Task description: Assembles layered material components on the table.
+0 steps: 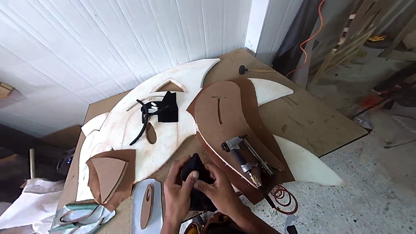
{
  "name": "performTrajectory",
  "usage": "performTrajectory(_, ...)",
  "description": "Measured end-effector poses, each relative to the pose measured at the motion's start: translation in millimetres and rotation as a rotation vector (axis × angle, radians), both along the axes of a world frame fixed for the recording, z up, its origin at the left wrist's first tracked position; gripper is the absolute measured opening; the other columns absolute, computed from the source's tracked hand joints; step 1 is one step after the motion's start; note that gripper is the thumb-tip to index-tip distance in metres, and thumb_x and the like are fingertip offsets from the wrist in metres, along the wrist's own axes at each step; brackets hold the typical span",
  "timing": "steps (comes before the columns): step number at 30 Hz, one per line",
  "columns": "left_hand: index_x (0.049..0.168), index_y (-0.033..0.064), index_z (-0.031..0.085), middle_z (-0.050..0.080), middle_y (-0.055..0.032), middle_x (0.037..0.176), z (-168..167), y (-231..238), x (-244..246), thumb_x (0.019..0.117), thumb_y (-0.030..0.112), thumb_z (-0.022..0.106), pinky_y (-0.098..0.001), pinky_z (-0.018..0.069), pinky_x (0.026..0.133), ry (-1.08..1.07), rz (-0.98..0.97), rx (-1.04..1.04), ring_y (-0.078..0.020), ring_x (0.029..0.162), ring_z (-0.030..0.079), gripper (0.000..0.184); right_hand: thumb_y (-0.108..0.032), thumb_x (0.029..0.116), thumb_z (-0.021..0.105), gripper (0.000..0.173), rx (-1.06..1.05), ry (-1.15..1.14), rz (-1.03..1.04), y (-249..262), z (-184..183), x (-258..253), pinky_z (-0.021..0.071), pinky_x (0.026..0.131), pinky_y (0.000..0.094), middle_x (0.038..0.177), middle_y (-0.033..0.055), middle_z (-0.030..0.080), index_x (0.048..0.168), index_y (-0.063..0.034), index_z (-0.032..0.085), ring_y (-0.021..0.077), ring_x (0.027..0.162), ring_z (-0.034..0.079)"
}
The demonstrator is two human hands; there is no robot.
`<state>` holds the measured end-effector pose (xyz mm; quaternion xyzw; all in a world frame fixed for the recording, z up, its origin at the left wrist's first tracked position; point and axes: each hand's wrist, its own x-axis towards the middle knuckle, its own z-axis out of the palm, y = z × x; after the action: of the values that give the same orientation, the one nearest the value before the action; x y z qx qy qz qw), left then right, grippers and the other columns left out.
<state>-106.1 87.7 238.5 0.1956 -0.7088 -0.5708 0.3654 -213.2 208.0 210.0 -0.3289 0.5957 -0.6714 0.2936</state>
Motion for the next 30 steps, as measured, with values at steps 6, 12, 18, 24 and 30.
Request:
performTrajectory(6,0.103,0.001,0.074,0.073,-0.0157,0.09,13.3,8.5,20.4,0.0985,0.015,0.069,-0.0373,0.0642,0.07,0.001,0.088,0.152,-0.0253,0.076,0.072,0.015,-0.033,0.1023,0.065,0.036,-0.072,-0.073,0.206,16.1,11.3,11.4,0.065,0.083,0.0388,0.108,0.0077,0.073,0.124,-0.0046,0.064,0.0207,0.095,0.073)
performTrajectory(12,0.111,-0.0001,0.061,0.066,-0.0162,0.086,10.7,9.5,47.6,0.0997,0.026,0.068,-0.0378,0.0614,0.069,0.076,-0.009,0.365,-0.0236,0.074,0.068,0.029,-0.027,0.1002,0.07,0.03,-0.049,-0.122,0.252,24.8,11.6,28.9,0.0648,0.078,0.04,0.101,0.0094,0.072,0.116,-0.0035,0.061,0.0222,0.089,0.073)
performTrajectory(18,0.091,0.0111,0.08,0.076,-0.0046,0.091,14.0,16.7,59.7,0.0968,0.03,0.073,-0.0363,0.0645,0.076,-0.139,0.091,0.048,-0.0191,0.083,0.073,0.021,-0.027,0.0995,0.071,0.031,0.006,-0.09,0.304,25.1,15.1,36.1,0.0658,0.078,0.0393,0.105,0.0075,0.073,0.12,-0.0051,0.062,0.0209,0.091,0.074)
performTrajectory(24,0.088,0.007,0.078,0.074,-0.0065,0.083,14.4,25.3,57.3,0.0998,0.023,0.068,-0.0334,0.0624,0.07,-0.029,0.228,0.025,-0.0188,0.075,0.071,0.022,-0.024,0.0986,0.072,0.027,-0.036,-0.035,0.334,29.8,17.8,42.9,0.0653,0.078,0.0387,0.099,0.0073,0.074,0.115,-0.0043,0.064,0.0197,0.088,0.074)
performTrajectory(30,0.084,-0.0021,0.072,0.066,-0.0162,0.071,13.8,24.2,56.9,0.1047,0.022,0.06,-0.0367,0.0585,0.058,-0.031,0.017,0.392,-0.0229,0.061,0.065,0.034,-0.024,0.0979,0.073,0.03,-0.099,-0.111,0.368,36.5,5.0,47.1,0.0638,0.08,0.0395,0.1,0.0112,0.072,0.115,-0.0004,0.065,0.0216,0.09,0.072)
